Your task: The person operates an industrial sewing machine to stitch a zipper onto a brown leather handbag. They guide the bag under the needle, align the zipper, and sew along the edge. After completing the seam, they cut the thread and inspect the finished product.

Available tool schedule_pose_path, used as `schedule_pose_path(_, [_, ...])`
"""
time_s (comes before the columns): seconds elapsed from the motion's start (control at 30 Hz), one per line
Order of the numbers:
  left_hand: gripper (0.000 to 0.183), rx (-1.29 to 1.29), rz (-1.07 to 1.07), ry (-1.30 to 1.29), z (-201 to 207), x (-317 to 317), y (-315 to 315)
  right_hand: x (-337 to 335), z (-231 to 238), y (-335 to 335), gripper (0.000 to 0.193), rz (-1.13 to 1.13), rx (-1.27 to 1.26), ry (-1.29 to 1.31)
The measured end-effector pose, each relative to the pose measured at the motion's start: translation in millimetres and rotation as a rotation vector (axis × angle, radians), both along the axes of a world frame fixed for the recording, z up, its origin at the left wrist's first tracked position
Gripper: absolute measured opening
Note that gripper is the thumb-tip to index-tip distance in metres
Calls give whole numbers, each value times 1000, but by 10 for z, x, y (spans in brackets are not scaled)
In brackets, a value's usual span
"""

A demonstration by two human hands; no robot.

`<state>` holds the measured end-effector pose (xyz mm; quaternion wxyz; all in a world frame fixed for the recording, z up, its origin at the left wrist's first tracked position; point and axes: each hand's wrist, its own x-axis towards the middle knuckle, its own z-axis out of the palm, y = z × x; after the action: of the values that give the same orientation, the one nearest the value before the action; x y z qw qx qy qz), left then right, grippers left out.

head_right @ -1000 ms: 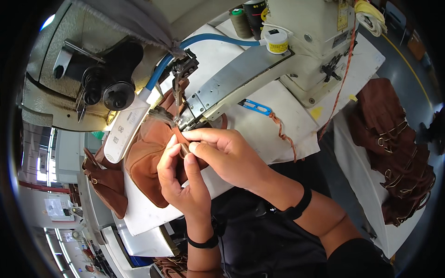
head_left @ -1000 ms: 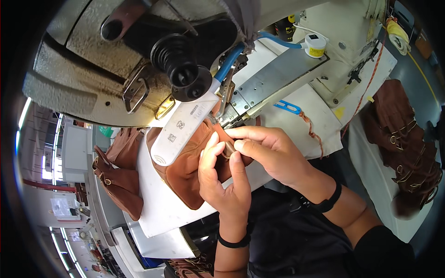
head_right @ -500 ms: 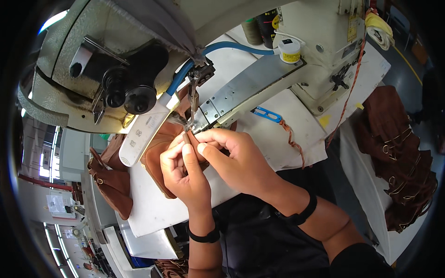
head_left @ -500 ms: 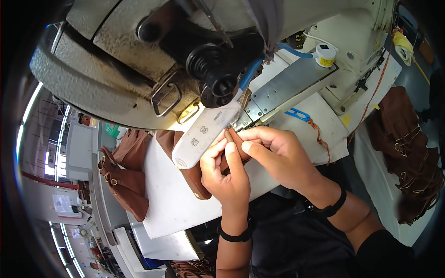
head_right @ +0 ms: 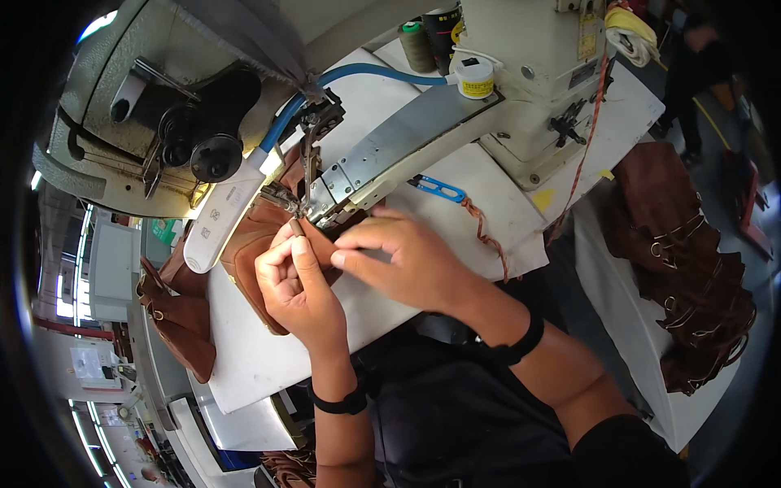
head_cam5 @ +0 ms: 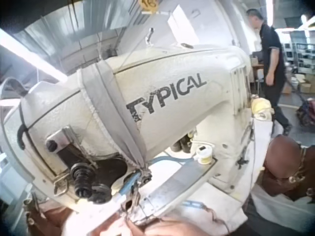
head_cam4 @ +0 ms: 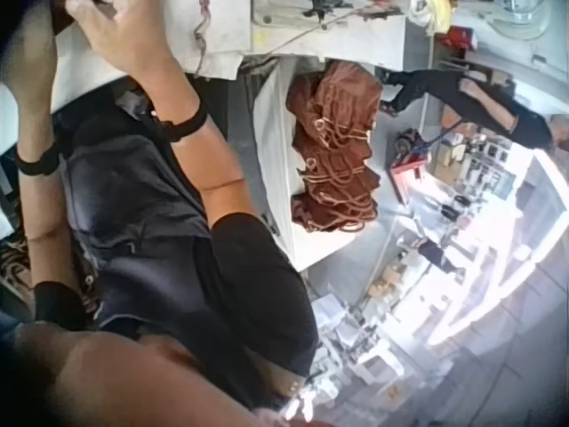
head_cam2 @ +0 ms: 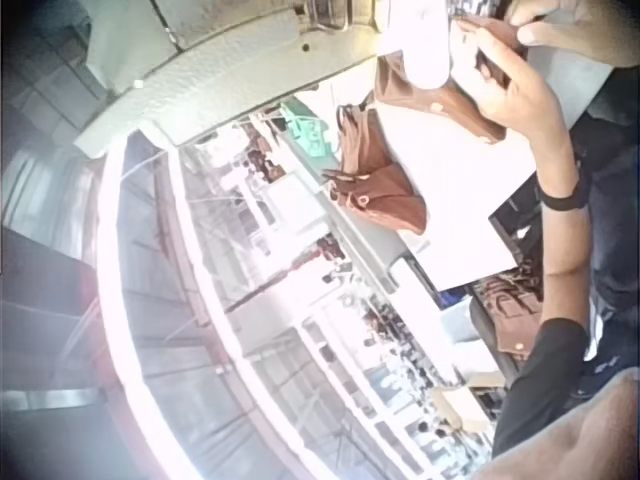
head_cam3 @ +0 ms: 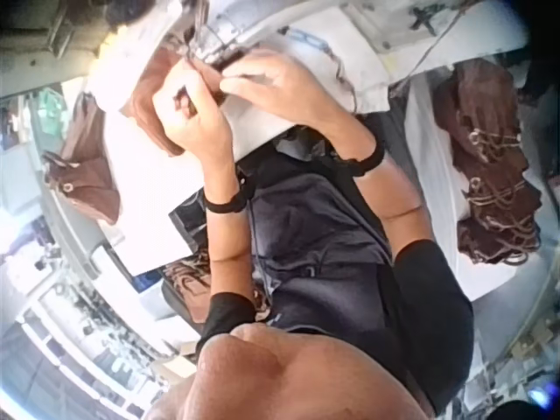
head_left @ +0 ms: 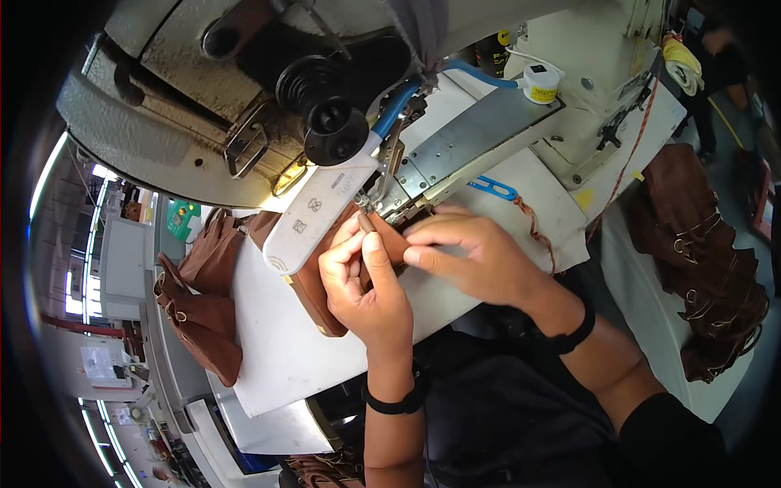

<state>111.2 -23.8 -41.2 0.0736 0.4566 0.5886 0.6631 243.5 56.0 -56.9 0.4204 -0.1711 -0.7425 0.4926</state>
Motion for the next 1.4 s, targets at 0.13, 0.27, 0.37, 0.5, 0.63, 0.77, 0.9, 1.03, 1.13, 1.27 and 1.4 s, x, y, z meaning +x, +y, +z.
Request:
schedule_pose_path(0.13, [8, -45, -75, -81, 182, -21, -58, -53, 169, -272, 16, -83, -120, 91])
schedule_pose_path(0.27, [8, -62, -101, -158, 187, -59, -65, -78, 237, -276, 16, -20, -230, 131])
schedule_pose_path(0.37, [8, -67, -141, -200, 188, -49, -30, -63, 259, -231, 16, 24, -370, 100])
schedule_pose_path(0.5, [9, -88, -110, -179, 229, -78, -33, -96, 290, -203, 18, 43, -383, 69])
schedule_pose_path(0.63, [10, -58, -147, -164, 195, -113, 9, -141, 270, -204, 19, 13, -364, 112])
schedule_pose_path(0.77, [10, -113, -143, -139, 234, -196, 80, -240, 342, -153, 21, -59, -365, 73])
schedule_pose_path(0.9, [13, -117, -66, -31, 198, -293, 162, -282, 381, -65, 24, -94, -306, 3])
schedule_pose_path(1.03, [17, -210, 15, 144, 208, -352, 157, -239, 350, 31, 25, -48, -262, -45])
schedule_pose_path(1.13, [21, -304, 101, 359, 311, -229, -15, -71, 342, 89, 21, 37, -242, -106])
schedule_pose_path(1.27, [45, -343, 99, 823, 374, -77, -274, 35, -55, 165, 24, 75, -180, -60])
schedule_pose_path(1.4, [68, -395, 76, 1115, 290, -176, -526, 156, 312, -9, 26, 221, -407, -280])
